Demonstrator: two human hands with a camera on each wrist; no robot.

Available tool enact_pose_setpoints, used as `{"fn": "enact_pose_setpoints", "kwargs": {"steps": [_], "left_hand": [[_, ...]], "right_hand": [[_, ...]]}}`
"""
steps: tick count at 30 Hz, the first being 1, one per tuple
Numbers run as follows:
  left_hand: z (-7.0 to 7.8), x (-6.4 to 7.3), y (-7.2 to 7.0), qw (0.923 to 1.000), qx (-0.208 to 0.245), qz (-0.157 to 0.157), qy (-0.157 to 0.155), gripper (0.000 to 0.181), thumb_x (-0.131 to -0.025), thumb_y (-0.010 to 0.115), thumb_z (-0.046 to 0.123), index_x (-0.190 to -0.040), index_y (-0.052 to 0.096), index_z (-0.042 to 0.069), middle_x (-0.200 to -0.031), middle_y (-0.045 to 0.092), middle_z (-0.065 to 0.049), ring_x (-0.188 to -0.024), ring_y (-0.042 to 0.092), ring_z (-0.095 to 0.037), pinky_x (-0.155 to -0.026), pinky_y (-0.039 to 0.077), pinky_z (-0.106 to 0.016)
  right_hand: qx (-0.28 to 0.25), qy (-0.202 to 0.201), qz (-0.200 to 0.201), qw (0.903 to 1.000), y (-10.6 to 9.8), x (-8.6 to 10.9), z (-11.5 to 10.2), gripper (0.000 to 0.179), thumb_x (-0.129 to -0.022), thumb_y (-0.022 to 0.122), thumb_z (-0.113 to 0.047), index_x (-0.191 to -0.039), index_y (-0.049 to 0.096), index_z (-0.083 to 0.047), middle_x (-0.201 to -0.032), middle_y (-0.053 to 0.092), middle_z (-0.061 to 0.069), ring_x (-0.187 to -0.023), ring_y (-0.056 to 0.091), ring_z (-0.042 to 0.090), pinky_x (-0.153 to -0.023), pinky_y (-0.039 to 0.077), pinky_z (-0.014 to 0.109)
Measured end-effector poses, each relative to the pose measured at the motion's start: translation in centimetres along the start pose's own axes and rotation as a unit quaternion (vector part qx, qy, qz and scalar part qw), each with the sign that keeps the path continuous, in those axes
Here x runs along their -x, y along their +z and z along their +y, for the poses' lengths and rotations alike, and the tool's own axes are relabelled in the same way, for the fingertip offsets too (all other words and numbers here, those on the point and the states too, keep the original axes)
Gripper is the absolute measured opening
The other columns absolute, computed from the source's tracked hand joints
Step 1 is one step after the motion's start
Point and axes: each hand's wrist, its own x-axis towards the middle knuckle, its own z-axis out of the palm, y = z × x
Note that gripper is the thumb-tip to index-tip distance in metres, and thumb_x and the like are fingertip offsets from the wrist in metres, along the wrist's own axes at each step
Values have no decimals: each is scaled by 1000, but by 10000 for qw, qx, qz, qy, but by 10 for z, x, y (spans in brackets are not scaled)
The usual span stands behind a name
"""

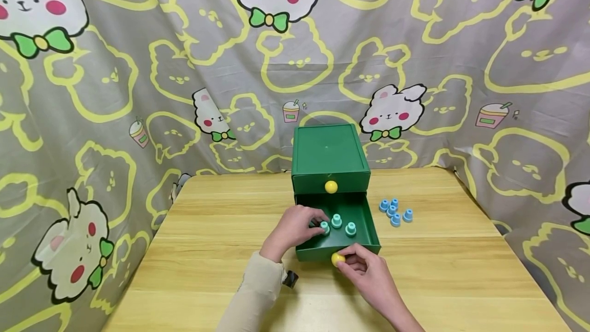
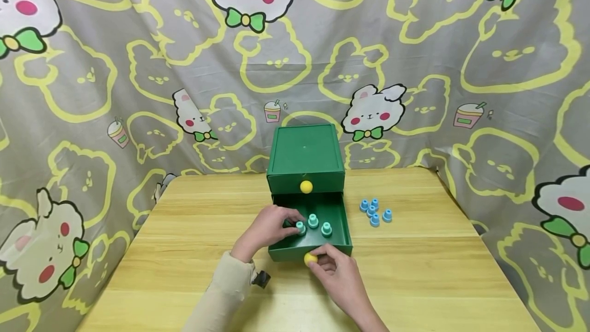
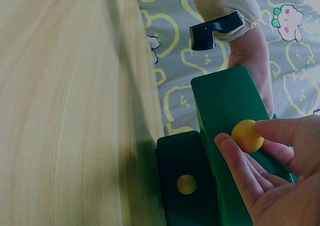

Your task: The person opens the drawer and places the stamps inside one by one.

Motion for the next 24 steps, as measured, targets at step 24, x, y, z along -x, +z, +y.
{"fn": "enact_pose_setpoints", "kwargs": {"steps": [24], "left_hand": [[-2, -7, -21, 9271, 354, 3472, 1368, 28, -92, 77, 8, -119, 76, 17, -126, 73, -1, -120, 65, -20, -105, 52, -40]], "right_hand": [[-88, -52, -13, 9999, 0, 0, 1, 14, -91, 80, -15, -103, 75, -12, -90, 77, 3, -81, 75, 20, -71, 60, 22]]}}
